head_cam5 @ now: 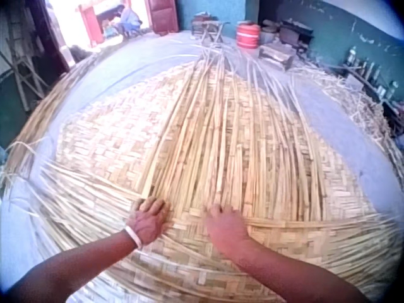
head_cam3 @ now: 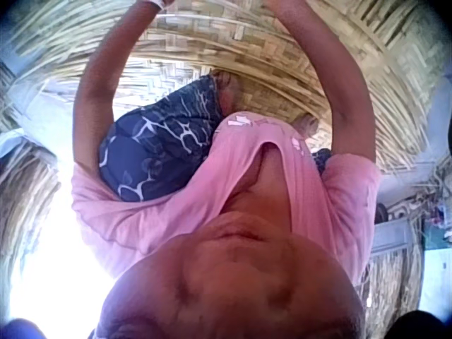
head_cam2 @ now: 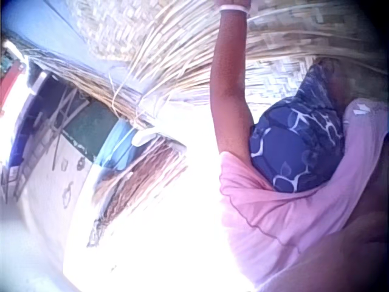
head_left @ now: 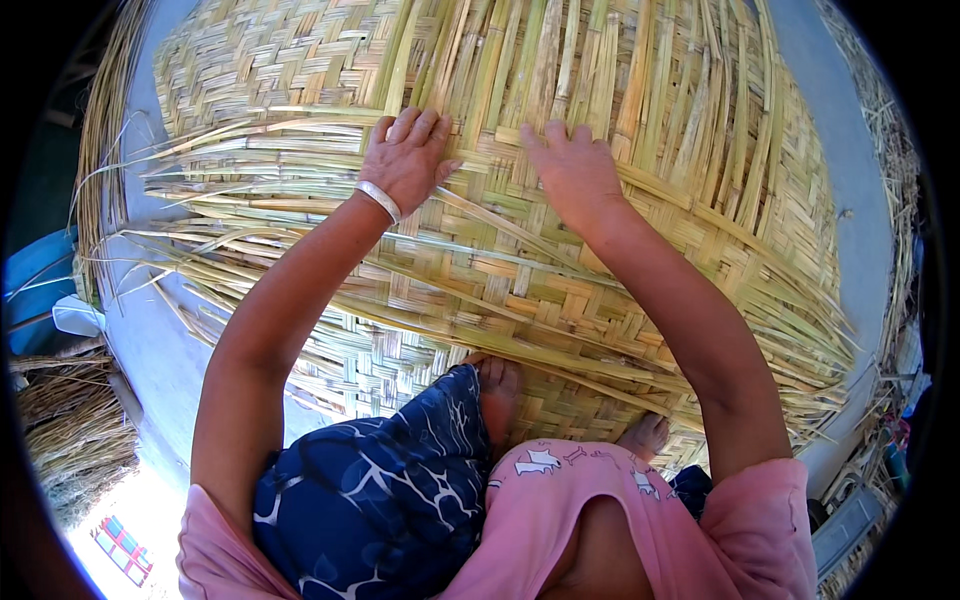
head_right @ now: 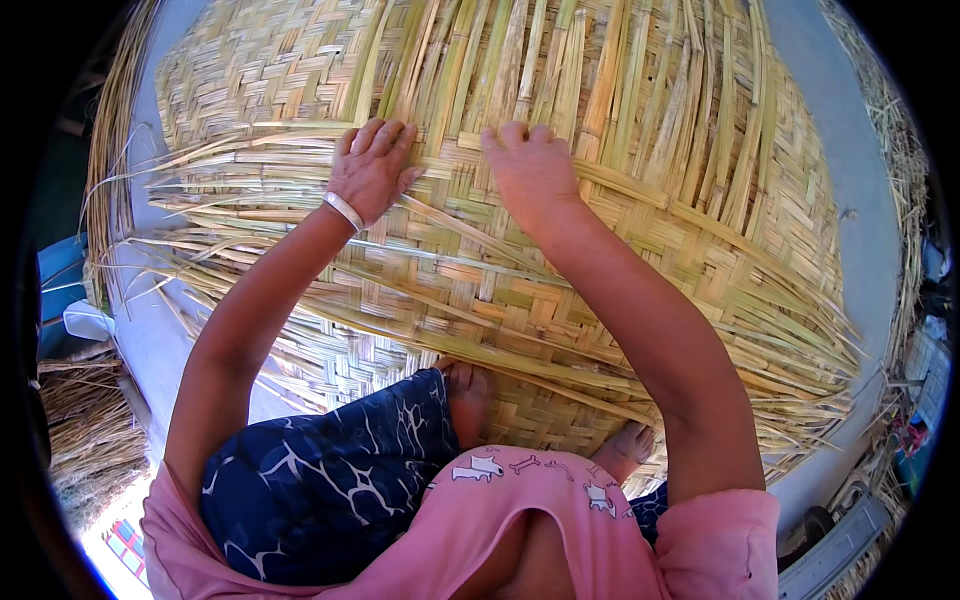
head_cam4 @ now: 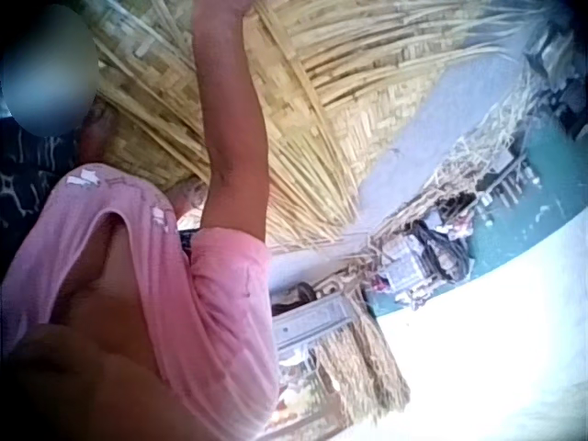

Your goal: The person weaves a large mat using dried palm leaves, interlacing strips by hand to form a tight pattern. The person sits on the floor and works on the mat's surface, pulling and tucking the leaves into place.

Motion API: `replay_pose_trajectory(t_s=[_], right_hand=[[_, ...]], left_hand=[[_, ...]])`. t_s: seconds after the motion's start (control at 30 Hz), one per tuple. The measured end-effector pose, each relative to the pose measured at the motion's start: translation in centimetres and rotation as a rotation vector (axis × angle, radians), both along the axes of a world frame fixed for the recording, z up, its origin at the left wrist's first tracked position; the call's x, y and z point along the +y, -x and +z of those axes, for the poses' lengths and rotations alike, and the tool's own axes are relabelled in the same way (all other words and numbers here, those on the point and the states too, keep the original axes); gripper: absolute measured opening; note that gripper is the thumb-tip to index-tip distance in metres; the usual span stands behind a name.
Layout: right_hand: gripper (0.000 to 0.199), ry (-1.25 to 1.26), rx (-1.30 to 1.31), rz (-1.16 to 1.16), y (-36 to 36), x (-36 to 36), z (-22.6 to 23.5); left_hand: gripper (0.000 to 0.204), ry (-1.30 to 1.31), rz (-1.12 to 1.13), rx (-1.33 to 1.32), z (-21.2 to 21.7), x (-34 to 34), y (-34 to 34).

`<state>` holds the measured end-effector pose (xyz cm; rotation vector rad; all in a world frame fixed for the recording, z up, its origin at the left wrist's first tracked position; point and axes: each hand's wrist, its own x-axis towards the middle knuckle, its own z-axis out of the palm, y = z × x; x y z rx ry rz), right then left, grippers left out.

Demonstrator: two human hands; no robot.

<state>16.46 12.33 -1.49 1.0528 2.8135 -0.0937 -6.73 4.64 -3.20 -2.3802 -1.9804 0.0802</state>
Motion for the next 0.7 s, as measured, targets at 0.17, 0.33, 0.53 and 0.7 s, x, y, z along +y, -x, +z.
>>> replay_pose_trajectory(t_s=[0.17, 0.33, 0.53, 0.7], right_hand=[[0.057, -0.125, -0.07, 0.037, 0.5, -0.8, -0.7], [0.055, -0.084, -0.196, -0.04, 1.4, -1.7, -0.7], [0.049, -0.144, 0.04, 0.003, -3.1, -5.6, -1.2], [0.044, 0.322, 0.6, -0.323, -9.1, -7.6, -1.4]], left_hand=[[0.051, 0.085, -0.036, 0.021, 0.6, -0.8, -0.6], [0.05, 0.07, -0.049, 0.006, 1.4, -1.7, -0.8], [0.06, 0.068, 0.065, -0.119, 1.4, -1.7, -1.6], [0.047, 0.267, 0.035, 0.006, 3.3, 0.6, -2.0]])
